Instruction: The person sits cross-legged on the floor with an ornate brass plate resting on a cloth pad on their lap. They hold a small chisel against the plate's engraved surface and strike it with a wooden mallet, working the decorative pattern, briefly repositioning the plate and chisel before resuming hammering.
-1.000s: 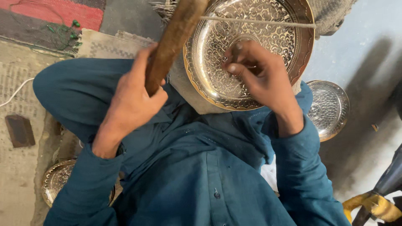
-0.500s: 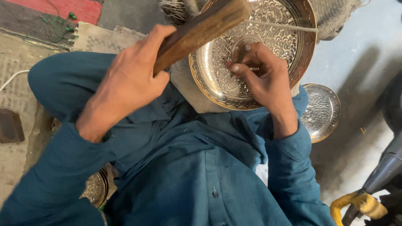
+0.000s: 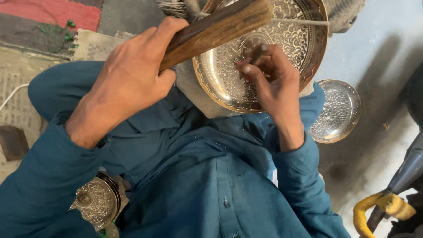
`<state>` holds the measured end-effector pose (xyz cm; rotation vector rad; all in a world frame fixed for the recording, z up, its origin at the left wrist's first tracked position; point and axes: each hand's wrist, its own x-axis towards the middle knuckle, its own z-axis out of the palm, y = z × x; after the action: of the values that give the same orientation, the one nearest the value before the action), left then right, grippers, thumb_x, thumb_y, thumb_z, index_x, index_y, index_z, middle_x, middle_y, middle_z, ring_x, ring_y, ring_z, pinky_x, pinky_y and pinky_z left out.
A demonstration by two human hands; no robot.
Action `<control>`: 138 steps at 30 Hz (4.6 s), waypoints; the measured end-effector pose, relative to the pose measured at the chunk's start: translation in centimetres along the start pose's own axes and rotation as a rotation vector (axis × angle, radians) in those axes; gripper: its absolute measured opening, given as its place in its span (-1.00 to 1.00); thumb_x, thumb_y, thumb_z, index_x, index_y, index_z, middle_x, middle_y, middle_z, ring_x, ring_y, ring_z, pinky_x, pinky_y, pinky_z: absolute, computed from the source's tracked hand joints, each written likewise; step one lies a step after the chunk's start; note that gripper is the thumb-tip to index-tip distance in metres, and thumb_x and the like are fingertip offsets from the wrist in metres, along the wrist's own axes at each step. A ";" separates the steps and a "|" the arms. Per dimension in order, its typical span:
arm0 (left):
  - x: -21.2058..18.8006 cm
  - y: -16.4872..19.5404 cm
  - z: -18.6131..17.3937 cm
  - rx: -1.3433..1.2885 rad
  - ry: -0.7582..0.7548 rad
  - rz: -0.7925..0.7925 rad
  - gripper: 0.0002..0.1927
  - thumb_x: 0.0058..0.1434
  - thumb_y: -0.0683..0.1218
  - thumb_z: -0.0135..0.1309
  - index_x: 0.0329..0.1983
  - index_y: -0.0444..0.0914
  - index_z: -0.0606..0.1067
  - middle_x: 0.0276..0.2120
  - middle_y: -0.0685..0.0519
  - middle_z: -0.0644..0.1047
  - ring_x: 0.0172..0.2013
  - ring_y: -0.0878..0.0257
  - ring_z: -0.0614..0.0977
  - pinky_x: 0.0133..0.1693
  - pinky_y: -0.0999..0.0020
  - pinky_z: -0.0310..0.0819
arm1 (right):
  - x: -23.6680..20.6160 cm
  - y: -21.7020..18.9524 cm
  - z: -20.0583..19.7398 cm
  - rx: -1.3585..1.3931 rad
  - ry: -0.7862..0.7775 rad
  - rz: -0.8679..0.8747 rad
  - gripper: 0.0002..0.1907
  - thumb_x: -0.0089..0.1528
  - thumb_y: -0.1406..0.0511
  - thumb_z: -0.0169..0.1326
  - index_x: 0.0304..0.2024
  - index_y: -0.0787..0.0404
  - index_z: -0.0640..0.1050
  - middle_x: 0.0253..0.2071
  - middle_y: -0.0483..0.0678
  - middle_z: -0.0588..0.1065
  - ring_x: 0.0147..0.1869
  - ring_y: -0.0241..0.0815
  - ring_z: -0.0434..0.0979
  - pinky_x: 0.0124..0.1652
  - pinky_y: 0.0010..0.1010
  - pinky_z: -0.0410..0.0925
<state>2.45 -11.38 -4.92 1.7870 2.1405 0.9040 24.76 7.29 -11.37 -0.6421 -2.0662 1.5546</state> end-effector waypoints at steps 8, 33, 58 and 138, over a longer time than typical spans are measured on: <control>1.8 0.7 -0.4 0.186 -0.031 0.015 -0.36 0.16 -0.29 0.17 0.32 -0.19 0.31 -0.21 -0.16 0.50 -0.15 -0.23 0.58 -0.16 -0.13 0.43 | 0.1 0.7 -0.3 0.035 0.026 -0.023 -0.71 0.42 0.52 0.13 0.15 0.34 0.39 -0.06 -0.01 0.61 0.04 -0.29 0.64 0.03 -0.50 0.50; 3.5 1.8 -1.5 0.550 -0.005 0.197 -0.33 0.24 -0.36 0.20 0.39 -0.10 0.34 -0.31 -0.12 0.45 -0.22 -0.10 0.55 -0.12 -0.06 0.43 | 0.3 -0.1 -1.0 -0.094 0.034 -0.027 -0.72 0.41 0.47 0.18 0.14 0.31 0.45 -0.13 -0.02 0.67 -0.04 -0.30 0.67 -0.10 -0.52 0.50; 3.2 1.2 -1.3 0.157 0.026 0.062 -0.27 0.21 -0.32 0.14 0.43 -0.12 0.24 -0.09 -0.22 0.46 -0.08 -0.29 0.53 -0.10 -0.10 0.40 | 0.5 0.3 -1.5 0.078 -0.001 -0.037 -0.76 0.43 0.51 0.13 0.13 0.36 0.44 -0.05 -0.02 0.59 0.09 -0.25 0.68 0.05 -0.50 0.53; 2.6 3.0 -0.3 0.503 -0.035 -0.024 -0.20 0.14 -0.29 0.18 0.46 -0.03 0.30 -0.21 -0.14 0.47 -0.11 -0.17 0.56 -0.04 -0.07 0.44 | 0.5 -0.9 -2.6 -0.065 -0.004 -0.143 -0.81 0.39 0.51 0.08 0.04 0.35 0.44 -0.13 0.01 0.59 0.02 -0.22 0.68 -0.02 -0.43 0.52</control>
<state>4.13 -8.84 -2.37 1.9576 2.5187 0.3354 25.90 9.32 -9.80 -0.5021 -2.1243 1.4149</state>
